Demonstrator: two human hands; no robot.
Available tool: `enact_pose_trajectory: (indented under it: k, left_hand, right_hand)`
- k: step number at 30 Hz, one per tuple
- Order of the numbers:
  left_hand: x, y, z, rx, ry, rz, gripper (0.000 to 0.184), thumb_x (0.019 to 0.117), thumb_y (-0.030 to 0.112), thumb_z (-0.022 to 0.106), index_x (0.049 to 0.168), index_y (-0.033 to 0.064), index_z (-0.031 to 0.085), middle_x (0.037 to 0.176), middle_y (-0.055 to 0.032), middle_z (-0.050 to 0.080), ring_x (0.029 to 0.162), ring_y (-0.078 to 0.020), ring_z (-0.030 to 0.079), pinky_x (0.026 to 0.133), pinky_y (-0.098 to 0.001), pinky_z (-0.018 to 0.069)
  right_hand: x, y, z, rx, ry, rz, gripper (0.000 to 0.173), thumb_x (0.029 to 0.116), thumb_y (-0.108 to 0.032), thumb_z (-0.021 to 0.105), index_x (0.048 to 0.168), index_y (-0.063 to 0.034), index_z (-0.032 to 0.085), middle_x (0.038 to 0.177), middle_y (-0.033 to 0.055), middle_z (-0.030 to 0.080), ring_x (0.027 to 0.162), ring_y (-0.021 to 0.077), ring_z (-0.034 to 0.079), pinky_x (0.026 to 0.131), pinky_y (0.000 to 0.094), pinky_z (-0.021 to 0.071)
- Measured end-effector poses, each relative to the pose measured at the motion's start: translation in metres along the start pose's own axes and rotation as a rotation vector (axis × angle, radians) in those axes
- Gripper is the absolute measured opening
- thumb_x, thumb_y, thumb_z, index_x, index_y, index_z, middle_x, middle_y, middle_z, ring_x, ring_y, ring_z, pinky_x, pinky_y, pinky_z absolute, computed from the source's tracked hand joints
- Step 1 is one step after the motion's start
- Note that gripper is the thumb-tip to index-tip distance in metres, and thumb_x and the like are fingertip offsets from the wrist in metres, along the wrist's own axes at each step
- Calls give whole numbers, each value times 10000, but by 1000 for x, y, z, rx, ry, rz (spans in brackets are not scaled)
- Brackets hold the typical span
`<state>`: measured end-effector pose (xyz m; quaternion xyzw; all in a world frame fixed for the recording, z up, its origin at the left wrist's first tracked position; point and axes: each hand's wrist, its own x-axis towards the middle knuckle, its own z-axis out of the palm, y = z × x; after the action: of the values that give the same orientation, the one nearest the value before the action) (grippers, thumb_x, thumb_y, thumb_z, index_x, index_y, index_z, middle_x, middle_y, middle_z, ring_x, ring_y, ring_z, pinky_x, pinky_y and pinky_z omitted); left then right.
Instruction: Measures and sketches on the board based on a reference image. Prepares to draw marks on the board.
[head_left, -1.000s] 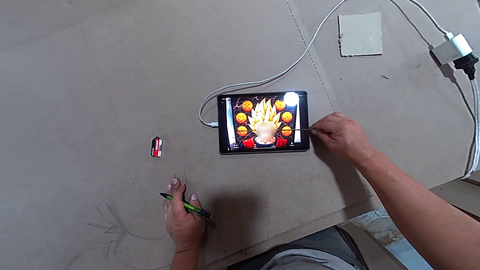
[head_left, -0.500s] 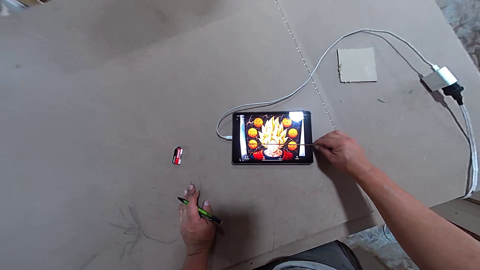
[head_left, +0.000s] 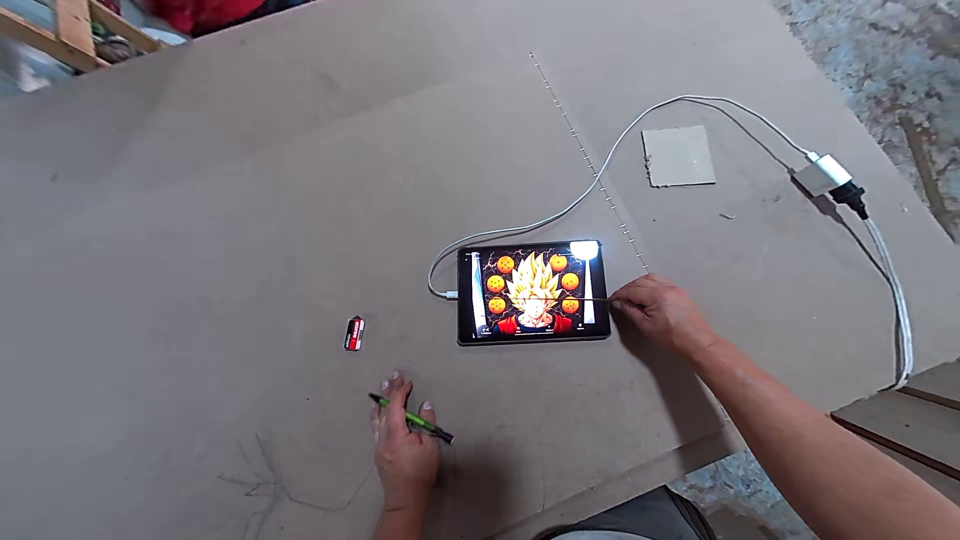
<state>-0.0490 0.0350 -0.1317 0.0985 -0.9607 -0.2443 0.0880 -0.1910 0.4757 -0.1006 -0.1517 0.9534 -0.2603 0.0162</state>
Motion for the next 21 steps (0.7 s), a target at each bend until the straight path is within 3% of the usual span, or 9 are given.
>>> enact_pose_trajectory:
  k: [2,5,9,12,14,16,19,21]
  left_hand:
    - [16,21,9,-114,-53,-6,517,1003,358,536,1403,34,586,1467,-125,583,1424,-283,491,1201,-512,376]
    - [28,56,23,-211,-151,-35,509,995,325,601,1453,111,550,1495,-49,566,1420,-228,497,1163,-484,440]
    - [22,75,36,-251,-110,-72,472,972,287,640,1398,90,590,1490,-63,572,1423,-211,499,1161,-447,452]
    - [17,72,35,-258,-92,-12,453,966,303,634,1353,68,623,1416,-75,630,1389,-211,536,1153,-434,464]
    - [11,65,32,-212,-138,114,476,972,347,609,1360,72,627,1392,-79,646,1383,-222,542,1157,-444,461]
    - [6,57,28,-129,-223,288,505,992,413,561,1368,85,634,1417,-77,633,1410,-237,516,1203,-481,401]
    - [-4,48,24,-25,-326,422,516,1016,431,503,1387,92,624,1520,-72,551,1479,-236,427,1250,-514,295]
    - [-8,47,25,-7,-318,430,506,1010,411,522,1378,82,633,1530,-75,541,1481,-242,424,1245,-520,293]
  right_hand:
    - [-9,-8,-4,90,28,117,214,1031,-295,590,1054,-213,787,1034,-61,742,995,87,679,890,348,571]
    - [-39,-25,-4,264,75,367,245,1067,-328,516,1090,-202,725,884,-58,704,752,77,675,678,363,599]
    - [-92,-42,13,333,77,479,359,1077,-440,416,1049,-213,692,707,-75,639,617,69,631,551,338,560]
    - [-119,-54,24,369,93,449,347,1079,-421,426,1019,-209,693,698,-87,626,604,51,614,538,304,547]
    - [-131,-60,31,377,107,438,341,1083,-421,432,1020,-213,694,696,-97,626,603,38,613,533,289,543]
    - [-138,-63,36,367,134,429,348,1084,-426,431,1016,-210,695,700,-97,626,607,32,612,533,280,538]
    - [-141,-64,43,314,171,420,401,1081,-430,408,1012,-178,712,727,-57,655,634,70,637,552,328,549]
    - [-141,-66,47,266,163,422,457,1084,-455,379,1022,-148,713,745,-6,680,649,122,664,561,392,556]
